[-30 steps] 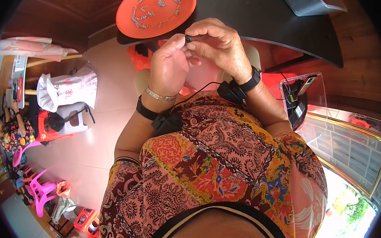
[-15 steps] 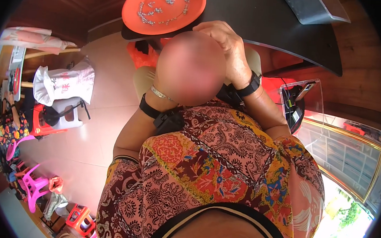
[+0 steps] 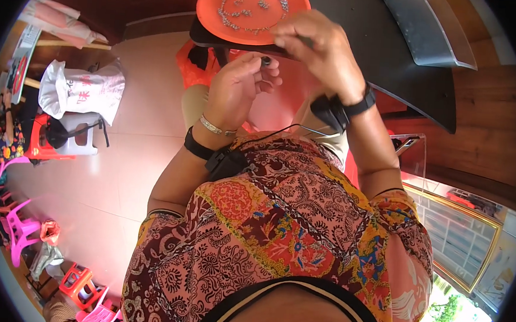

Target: Sorting and inspecting small black plastic components, placing selected items onto a red plate.

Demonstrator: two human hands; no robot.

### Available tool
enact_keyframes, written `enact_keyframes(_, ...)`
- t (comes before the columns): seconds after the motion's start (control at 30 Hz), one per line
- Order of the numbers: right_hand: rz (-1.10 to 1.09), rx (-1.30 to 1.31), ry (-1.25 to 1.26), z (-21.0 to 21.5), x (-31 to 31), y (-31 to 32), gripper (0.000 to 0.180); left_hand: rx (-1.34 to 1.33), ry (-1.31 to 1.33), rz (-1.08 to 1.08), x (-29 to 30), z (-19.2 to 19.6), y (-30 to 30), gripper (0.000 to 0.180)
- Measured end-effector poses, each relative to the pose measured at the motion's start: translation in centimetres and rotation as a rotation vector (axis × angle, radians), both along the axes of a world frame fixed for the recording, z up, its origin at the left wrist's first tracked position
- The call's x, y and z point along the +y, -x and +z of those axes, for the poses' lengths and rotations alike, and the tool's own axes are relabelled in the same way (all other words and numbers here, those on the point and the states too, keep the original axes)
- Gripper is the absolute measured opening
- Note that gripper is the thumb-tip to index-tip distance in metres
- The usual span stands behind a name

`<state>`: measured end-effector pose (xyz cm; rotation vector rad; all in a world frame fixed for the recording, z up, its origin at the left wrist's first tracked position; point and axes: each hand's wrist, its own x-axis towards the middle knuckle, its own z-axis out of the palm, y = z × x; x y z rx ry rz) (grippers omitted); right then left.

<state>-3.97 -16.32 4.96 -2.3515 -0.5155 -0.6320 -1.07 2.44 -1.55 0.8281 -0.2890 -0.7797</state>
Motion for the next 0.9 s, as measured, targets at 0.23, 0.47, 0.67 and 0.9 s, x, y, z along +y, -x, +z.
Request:
enact_keyframes(0.23,-0.061,0.065,0.424,-1.3,-1.2,-6.4,0.017,0.179,0.072,-0.004,0.6,-0.7,-0.7,0.028)
enact_keyframes(0.47,-0.056,0.121,0.445,-1.9,-1.2,-7.2,0.015,0.199,0.04,0.025,0.7,-0.4,-0.9,0.028)
enact_keyframes(0.67,-0.059,0.285,0.139,-0.4,-0.8,-5.9,0.012,0.19,0.035,0.009,0.2,-0.4,-0.9,0.027)
enact_keyframes(0.9,0.203,0.438,-0.48,-0.6,1.1,-0.5,0.006,0.186,0.077,0.012,-0.9,0.3,-0.6,0.027)
